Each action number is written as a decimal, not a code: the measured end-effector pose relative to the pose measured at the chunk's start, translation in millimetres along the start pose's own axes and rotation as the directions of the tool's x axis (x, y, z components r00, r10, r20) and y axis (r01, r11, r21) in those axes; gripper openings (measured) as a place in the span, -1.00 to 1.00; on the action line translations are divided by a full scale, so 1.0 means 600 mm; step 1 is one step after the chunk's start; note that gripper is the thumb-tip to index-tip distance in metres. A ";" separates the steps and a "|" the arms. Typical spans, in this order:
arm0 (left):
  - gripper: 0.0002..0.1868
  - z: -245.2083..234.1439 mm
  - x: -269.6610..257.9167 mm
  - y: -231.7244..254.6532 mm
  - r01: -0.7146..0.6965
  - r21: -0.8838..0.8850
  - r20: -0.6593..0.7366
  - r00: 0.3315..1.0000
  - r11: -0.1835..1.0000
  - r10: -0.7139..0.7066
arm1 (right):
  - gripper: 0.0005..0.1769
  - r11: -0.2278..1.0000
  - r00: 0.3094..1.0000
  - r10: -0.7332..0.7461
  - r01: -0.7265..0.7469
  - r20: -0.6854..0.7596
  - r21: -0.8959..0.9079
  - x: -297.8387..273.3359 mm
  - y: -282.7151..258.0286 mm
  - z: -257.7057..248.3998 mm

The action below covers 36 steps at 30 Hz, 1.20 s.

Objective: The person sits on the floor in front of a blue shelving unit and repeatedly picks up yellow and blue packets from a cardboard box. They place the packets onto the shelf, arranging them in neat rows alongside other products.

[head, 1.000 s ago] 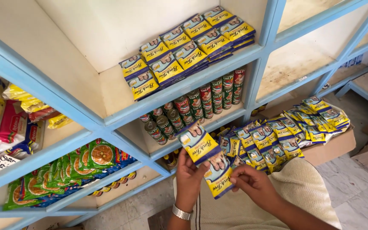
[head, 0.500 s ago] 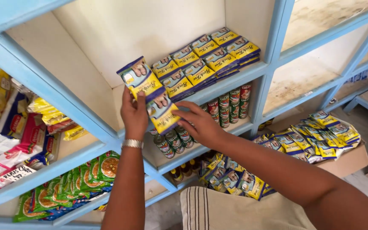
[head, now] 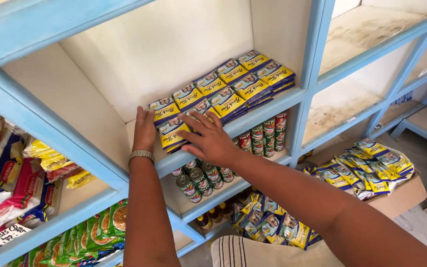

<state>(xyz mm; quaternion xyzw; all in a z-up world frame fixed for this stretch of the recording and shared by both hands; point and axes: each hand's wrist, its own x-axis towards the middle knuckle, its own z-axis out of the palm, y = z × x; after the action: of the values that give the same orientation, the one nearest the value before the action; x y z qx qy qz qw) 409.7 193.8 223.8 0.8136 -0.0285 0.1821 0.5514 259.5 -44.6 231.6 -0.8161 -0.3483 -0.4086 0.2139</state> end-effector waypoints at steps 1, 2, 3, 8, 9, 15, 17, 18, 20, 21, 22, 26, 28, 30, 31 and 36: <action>-0.24 0.002 -0.004 0.000 0.004 0.004 0.003 1.000 1.000 -0.004 | -0.56 1.000 1.000 0.005 -0.005 0.001 0.003 0.002 0.000 -0.001; -0.21 0.002 -0.008 -0.001 0.041 -0.083 0.081 0.996 0.996 -0.034 | -0.48 0.999 0.998 0.029 -0.028 0.047 -0.018 0.005 -0.002 0.000; -0.17 0.001 -0.013 -0.001 0.084 -0.167 0.160 0.985 0.982 -0.058 | -0.39 0.998 0.994 0.052 -0.049 0.093 -0.039 0.007 -0.005 -0.001; -0.16 0.001 -0.025 0.018 0.040 -0.055 0.245 0.969 0.998 -0.025 | -0.37 0.977 0.977 0.170 -0.151 0.129 -0.148 0.031 0.056 -0.007; -0.16 0.002 -0.031 0.032 0.047 -0.013 0.256 0.966 0.999 -0.042 | -0.40 0.962 0.972 0.197 -0.167 0.125 -0.217 0.033 0.074 -0.008; 0.00 0.020 -0.018 0.004 -0.050 0.187 0.280 0.960 0.981 -0.005 | -0.31 0.903 0.823 0.408 -0.302 0.395 -0.304 0.044 0.073 -0.028; 0.04 0.022 -0.020 0.000 -0.072 0.226 0.280 0.960 0.971 0.006 | -0.28 0.895 0.810 0.429 -0.319 0.401 -0.313 0.042 0.075 -0.020; 0.07 0.023 -0.019 0.000 -0.098 0.262 0.276 0.961 0.960 0.023 | -0.26 0.887 0.800 0.445 -0.331 0.403 -0.322 0.043 0.077 -0.017; 0.09 0.023 -0.022 0.006 -0.086 0.266 0.268 0.963 0.960 0.013 | -0.26 0.887 0.804 0.441 -0.323 0.399 -0.331 0.043 0.081 -0.016; 0.10 0.022 -0.025 0.008 -0.076 0.269 0.260 0.966 0.960 0.003 | -0.25 0.886 0.808 0.438 -0.314 0.394 -0.340 0.041 0.082 -0.015; 0.10 0.023 -0.025 0.012 -0.078 0.271 0.265 0.964 0.960 0.003 | -0.25 0.884 0.806 0.442 -0.319 0.393 -0.341 0.043 0.080 -0.018; 0.11 0.022 -0.025 0.014 -0.068 0.301 0.255 0.967 0.951 -0.011 | -0.25 0.880 0.768 0.465 -0.346 0.440 -0.326 0.048 0.075 -0.025; 0.10 0.021 -0.030 0.018 -0.069 0.303 0.257 0.966 0.950 -0.012 | -0.25 0.879 0.760 0.469 -0.352 0.449 -0.322 0.048 0.076 -0.024; 0.10 0.020 -0.040 0.032 -0.120 0.256 0.211 0.975 0.959 0.066 | -0.25 0.893 0.817 0.436 -0.339 0.376 -0.297 0.045 0.077 -0.020; 0.10 0.015 -0.045 0.044 -0.121 0.254 0.219 0.974 0.959 0.065 | -0.25 0.889 0.814 0.443 -0.345 0.376 -0.301 0.040 0.073 -0.022; -0.18 -0.003 -0.040 0.040 -0.241 0.277 -0.053 0.963 0.930 0.265 | -0.28 0.955 0.976 0.186 -0.207 -0.112 -0.212 -0.022 0.056 -0.020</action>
<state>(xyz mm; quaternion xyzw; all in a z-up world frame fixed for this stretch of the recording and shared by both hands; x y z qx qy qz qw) 381.1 182.3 237.8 0.8612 -0.0834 0.2901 0.4090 272.9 -79.8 225.6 -0.8460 -0.2074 -0.4583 0.1766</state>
